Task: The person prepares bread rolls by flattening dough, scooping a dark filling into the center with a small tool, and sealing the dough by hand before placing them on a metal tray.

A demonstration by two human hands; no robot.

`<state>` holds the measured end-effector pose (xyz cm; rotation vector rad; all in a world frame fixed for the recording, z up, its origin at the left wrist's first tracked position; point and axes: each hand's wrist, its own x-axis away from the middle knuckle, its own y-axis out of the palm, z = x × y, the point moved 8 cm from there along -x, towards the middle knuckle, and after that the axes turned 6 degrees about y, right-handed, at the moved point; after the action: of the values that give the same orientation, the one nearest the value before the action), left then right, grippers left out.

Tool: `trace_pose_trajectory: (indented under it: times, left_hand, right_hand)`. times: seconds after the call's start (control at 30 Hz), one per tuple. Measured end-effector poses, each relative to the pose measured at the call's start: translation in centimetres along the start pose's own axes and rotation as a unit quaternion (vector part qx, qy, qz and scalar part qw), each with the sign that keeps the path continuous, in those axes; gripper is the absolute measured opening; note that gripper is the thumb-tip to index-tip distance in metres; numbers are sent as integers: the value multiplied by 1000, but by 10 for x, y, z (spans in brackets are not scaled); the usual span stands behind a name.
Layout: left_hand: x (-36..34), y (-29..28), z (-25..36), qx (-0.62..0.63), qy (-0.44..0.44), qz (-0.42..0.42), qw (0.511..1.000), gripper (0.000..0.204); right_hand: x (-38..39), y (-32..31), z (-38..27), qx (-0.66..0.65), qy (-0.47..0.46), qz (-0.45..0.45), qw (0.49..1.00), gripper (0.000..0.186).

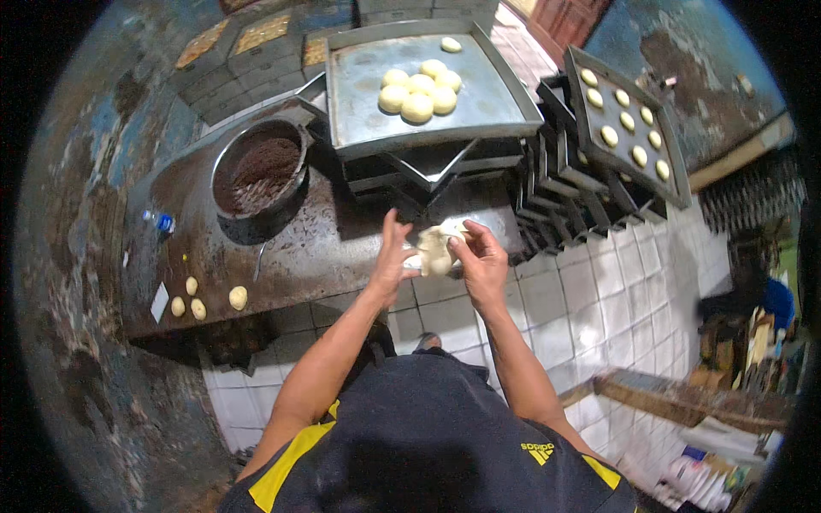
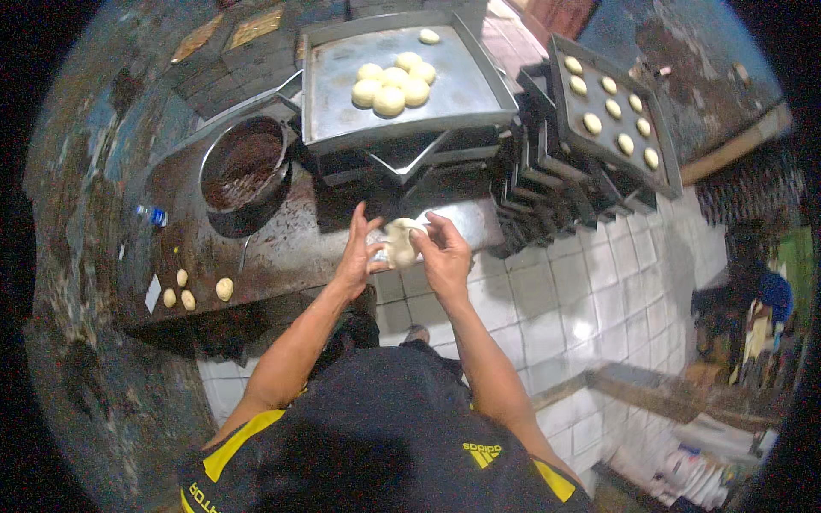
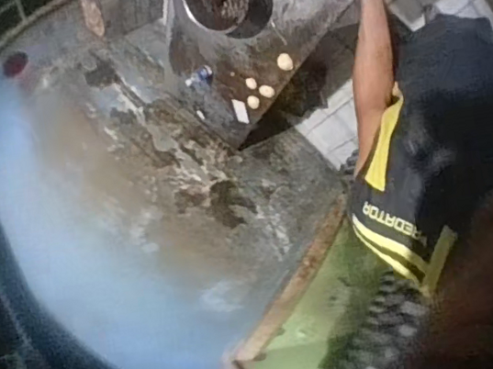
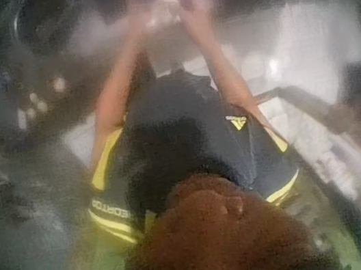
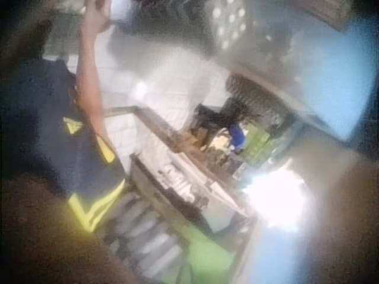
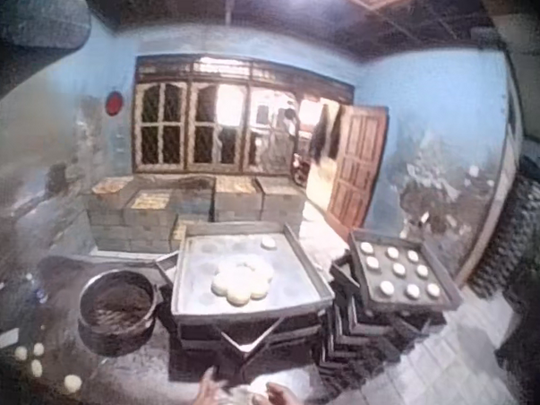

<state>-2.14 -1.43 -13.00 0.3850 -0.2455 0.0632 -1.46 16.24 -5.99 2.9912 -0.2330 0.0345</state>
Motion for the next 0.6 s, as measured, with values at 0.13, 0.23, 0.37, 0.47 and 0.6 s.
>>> trace_pose_trajectory:
  times: [0.13,0.23,0.37,0.47,0.6]
  left_hand:
    - [9,-63,-97,-246,-106,-82,960,44]
    - [6,-57,-137,-230,-62,-177,955,38]
    - [-24,-37,-114,-131,-82,-173,973,51]
    - [-73,-12,-124,-174,-40,-206,962,58]
    - [-120,39,-161,34,-101,-205,973,50]
  right_hand:
    - [34,26,72,295,-102,-69,947,23]
    - [33,53,76,445,-210,-171,853,22]
    - [-52,-64,118,384,37,124,914,28]
    - [-80,-96,165,375,42,159,912,40]
    - [-82,-83,199,350,63,203,912,44]
